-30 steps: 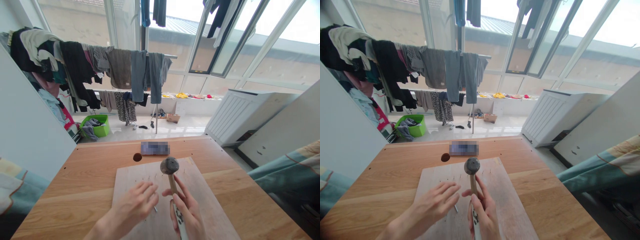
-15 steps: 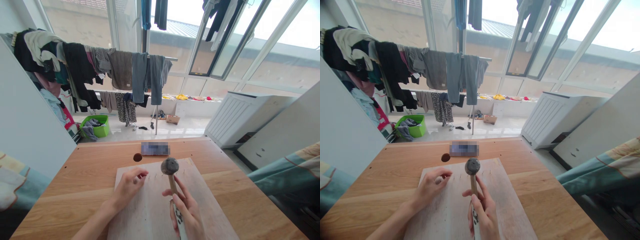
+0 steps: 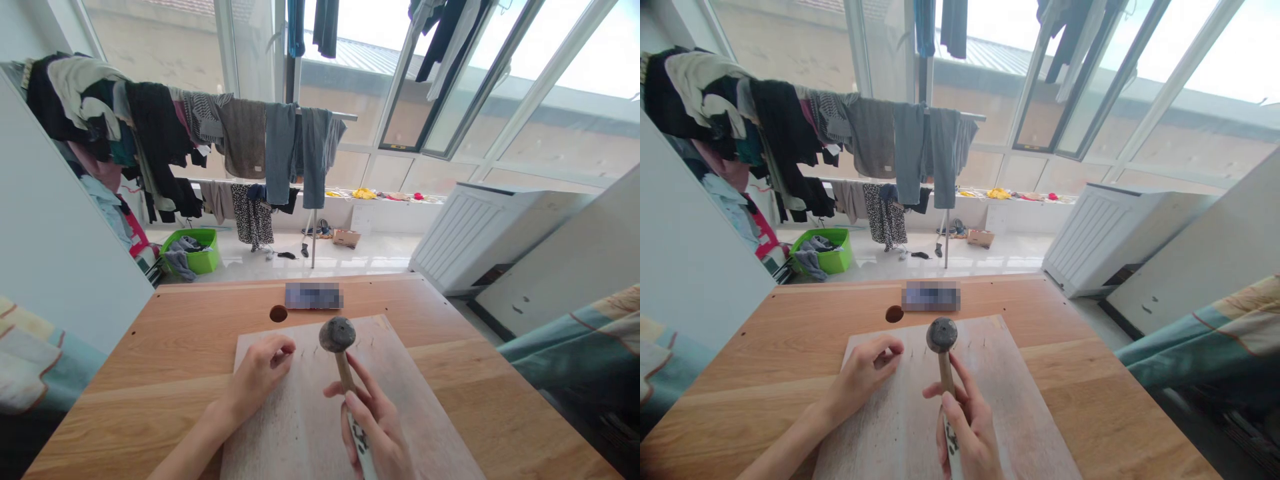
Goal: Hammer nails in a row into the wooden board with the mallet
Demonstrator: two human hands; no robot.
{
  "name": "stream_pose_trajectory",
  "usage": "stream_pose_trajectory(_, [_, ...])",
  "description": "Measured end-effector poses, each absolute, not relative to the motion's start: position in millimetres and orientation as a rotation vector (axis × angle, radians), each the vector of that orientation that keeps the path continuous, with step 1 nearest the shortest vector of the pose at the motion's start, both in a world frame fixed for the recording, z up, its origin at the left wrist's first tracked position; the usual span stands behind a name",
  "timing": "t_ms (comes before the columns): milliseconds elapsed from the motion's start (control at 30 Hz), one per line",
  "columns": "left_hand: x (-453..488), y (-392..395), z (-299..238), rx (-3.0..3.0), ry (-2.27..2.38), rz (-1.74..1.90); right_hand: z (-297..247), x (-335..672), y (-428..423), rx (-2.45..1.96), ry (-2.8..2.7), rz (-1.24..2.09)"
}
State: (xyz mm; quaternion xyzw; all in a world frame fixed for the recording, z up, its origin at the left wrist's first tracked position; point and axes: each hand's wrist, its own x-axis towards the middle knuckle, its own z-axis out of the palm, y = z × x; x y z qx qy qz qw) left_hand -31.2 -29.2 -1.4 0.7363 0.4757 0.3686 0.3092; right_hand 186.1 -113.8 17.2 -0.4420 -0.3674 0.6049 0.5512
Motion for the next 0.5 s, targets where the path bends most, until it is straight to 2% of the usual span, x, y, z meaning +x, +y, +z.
stream_pose_trajectory(500, [-31, -30, 3, 1.924, 1.218, 1.028, 5, 152, -113, -0.953, -1.069, 1.641])
